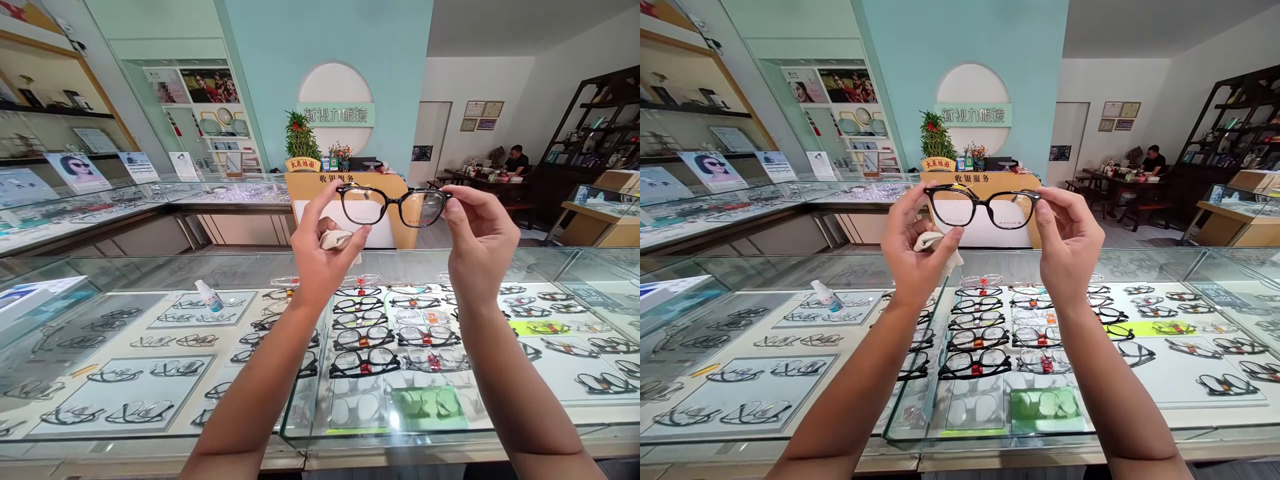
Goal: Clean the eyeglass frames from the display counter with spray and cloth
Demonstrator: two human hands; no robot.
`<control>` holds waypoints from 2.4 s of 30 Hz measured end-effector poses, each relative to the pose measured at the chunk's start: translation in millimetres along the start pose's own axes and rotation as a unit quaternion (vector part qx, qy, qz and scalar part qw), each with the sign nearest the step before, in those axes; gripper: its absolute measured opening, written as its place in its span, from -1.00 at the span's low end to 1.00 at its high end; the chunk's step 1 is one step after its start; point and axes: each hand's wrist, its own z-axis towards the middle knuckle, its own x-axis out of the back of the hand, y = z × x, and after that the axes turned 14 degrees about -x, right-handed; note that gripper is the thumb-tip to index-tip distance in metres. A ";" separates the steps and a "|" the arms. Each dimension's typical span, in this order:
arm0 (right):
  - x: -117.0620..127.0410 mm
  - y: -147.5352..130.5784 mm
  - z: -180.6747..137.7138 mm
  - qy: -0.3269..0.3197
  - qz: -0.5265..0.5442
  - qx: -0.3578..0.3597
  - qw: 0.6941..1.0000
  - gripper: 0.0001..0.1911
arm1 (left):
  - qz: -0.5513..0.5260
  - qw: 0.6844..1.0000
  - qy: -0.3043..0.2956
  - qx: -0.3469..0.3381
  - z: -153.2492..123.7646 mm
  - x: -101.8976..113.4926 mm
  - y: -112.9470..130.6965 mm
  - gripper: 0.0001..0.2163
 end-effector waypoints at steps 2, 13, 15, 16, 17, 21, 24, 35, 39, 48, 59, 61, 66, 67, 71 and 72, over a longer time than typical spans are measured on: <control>0.1 2.9 1.7 0.001 -0.002 0.003 1.000 -0.71 | 0.016 1.000 0.012 -0.006 -2.1 -2.7 4.1 -0.30; -0.7 12.7 6.4 -0.037 0.031 -0.020 0.999 -0.70 | 0.051 0.996 0.060 -0.052 -10.1 -9.8 5.7 -0.27; -0.3 16.0 8.6 -0.059 0.038 -0.039 0.997 -0.70 | 0.054 0.995 0.064 -0.061 -11.4 -10.0 4.8 -0.27; -0.2 17.8 9.8 -0.070 0.037 -0.049 0.996 -0.69 | 0.059 0.994 0.063 -0.062 -11.9 -9.9 4.8 -0.27; -0.1 19.7 10.9 -0.079 0.036 -0.057 0.995 -0.67 | 0.066 0.994 0.060 -0.061 -12.2 -9.8 5.1 -0.26; 0.5 25.1 13.7 -0.099 0.058 -0.081 0.990 -0.67 | 0.069 0.992 0.061 -0.081 -11.8 -9.0 7.3 -0.25; 0.9 25.8 14.3 -0.103 0.098 -0.097 0.985 -0.70 | 0.053 0.989 0.074 -0.115 -10.5 -9.4 6.9 -0.28; 0.7 20.7 14.8 -0.100 0.171 -0.152 0.968 -0.78 | 0.048 0.981 0.094 -0.163 -6.0 -10.1 2.8 -0.31; 1.9 22.9 15.0 -0.100 0.140 -0.136 0.976 -0.76 | 0.028 0.989 0.080 -0.124 -6.8 -9.0 -1.0 -0.30; 2.9 21.7 15.7 -0.096 0.141 -0.127 0.977 -0.76 | -0.009 0.996 0.054 -0.070 -2.3 -4.3 -4.4 -0.36; 3.8 16.1 14.0 -0.095 0.133 -0.107 0.981 -0.80 | 0.005 0.998 0.043 -0.055 -1.5 -4.9 -2.2 -0.34; 3.6 15.5 13.6 -0.097 0.128 -0.102 0.982 -0.78 | 0.009 0.997 0.052 -0.064 -1.4 -5.6 -1.4 -0.35; 3.7 14.2 12.7 -0.099 0.123 -0.097 0.983 -0.78 | 0.011 0.995 0.064 -0.077 -1.8 -6.3 -1.7 -0.38; 3.7 13.8 12.6 -0.099 0.123 -0.097 0.983 -0.77 | 0.012 0.995 0.063 -0.077 -1.7 -6.2 -1.7 -0.38; 3.7 12.2 12.3 -0.096 0.125 -0.099 0.982 -0.78 | 0.024 0.995 0.058 -0.077 -0.9 -5.4 -1.3 -0.36; 3.7 12.0 12.3 -0.095 0.126 -0.100 0.982 -0.78 | 0.027 0.995 0.058 -0.079 -0.7 -5.1 -1.2 -0.36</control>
